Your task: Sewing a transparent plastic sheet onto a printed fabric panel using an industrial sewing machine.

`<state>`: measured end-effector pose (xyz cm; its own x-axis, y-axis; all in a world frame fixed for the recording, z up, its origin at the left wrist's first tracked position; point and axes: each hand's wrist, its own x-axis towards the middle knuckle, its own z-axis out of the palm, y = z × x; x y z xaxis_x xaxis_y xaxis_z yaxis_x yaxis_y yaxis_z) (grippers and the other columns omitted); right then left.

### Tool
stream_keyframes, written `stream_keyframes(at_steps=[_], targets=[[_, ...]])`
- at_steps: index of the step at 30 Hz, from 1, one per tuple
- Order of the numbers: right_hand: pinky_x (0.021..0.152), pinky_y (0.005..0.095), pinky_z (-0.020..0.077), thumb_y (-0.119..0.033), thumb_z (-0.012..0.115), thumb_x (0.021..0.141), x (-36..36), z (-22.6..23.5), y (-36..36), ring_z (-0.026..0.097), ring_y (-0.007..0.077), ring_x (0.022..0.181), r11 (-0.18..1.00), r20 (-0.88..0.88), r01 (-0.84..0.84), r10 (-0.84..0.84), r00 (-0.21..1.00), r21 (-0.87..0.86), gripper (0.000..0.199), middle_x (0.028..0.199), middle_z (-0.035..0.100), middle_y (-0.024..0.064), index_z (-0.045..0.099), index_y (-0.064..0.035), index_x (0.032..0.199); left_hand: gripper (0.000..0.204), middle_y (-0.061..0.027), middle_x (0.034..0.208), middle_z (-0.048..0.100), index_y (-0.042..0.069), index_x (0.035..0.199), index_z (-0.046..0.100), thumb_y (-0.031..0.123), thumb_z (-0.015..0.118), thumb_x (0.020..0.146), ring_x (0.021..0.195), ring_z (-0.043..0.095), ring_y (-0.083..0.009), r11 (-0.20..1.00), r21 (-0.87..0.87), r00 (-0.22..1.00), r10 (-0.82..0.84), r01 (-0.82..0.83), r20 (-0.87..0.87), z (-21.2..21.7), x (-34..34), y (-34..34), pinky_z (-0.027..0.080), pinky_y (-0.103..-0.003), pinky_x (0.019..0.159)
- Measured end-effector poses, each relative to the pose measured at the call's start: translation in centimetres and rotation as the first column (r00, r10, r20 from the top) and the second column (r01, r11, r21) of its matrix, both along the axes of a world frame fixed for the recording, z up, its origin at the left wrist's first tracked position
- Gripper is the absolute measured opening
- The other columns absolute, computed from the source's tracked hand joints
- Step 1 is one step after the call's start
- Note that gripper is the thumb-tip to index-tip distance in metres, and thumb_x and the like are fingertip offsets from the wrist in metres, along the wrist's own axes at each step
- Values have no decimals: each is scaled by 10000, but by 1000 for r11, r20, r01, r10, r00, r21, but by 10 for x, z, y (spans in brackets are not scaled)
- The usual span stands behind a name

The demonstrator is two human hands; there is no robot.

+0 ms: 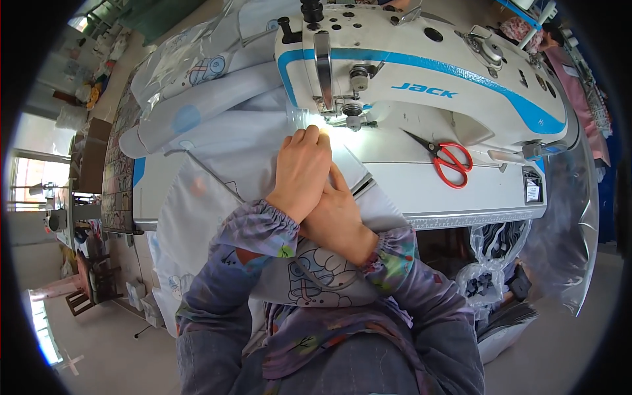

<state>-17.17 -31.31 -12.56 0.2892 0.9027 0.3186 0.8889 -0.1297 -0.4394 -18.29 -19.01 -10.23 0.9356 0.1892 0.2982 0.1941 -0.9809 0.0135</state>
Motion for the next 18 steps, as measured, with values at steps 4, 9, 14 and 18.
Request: stream_keyframes(at_steps=[4, 9, 14, 18], targets=[[1222, 531, 198, -406, 673, 834, -4, -8, 13, 474, 263, 1382, 994, 80, 93, -97, 992, 53, 534, 1331, 644, 89, 660, -130, 1291, 127, -67, 961, 619, 66, 897, 667, 94, 643, 775, 940, 627, -251, 999, 32, 999, -19, 20, -34, 10, 4, -3, 487, -385, 828], [1215, 505, 224, -426, 667, 835, -1, -2, 20, 499, 251, 1354, 987, 61, 125, -132, 989, 102, 543, 1314, 650, 88, 661, -118, 1282, 188, -72, 948, 622, 75, 969, 691, 69, 614, 797, 938, 635, -261, 995, -102, 999, 3, 1, 38, 1, 2, 11, 456, -422, 894], [1191, 495, 274, -510, 687, 776, -4, -1, 8, 526, 241, 1312, 974, -6, -204, 206, 979, 101, 622, 1258, 664, 102, 678, -94, 1238, 285, -63, 940, 629, 94, 1075, 712, 58, 586, 823, 956, 648, -251, 980, -192, 998, 40, -50, -56, 0, -2, 19, 411, -424, 933], [1133, 419, 365, -389, 598, 879, -20, -3, 27, 556, 265, 1278, 998, 33, -64, 63, 997, 13, 603, 1365, 589, 119, 532, -79, 1392, 273, -59, 939, 632, 113, 1072, 706, 71, 577, 834, 953, 653, -245, 1000, -24, 997, -10, 8, -72, 7, -1, 11, 436, -376, 877]])
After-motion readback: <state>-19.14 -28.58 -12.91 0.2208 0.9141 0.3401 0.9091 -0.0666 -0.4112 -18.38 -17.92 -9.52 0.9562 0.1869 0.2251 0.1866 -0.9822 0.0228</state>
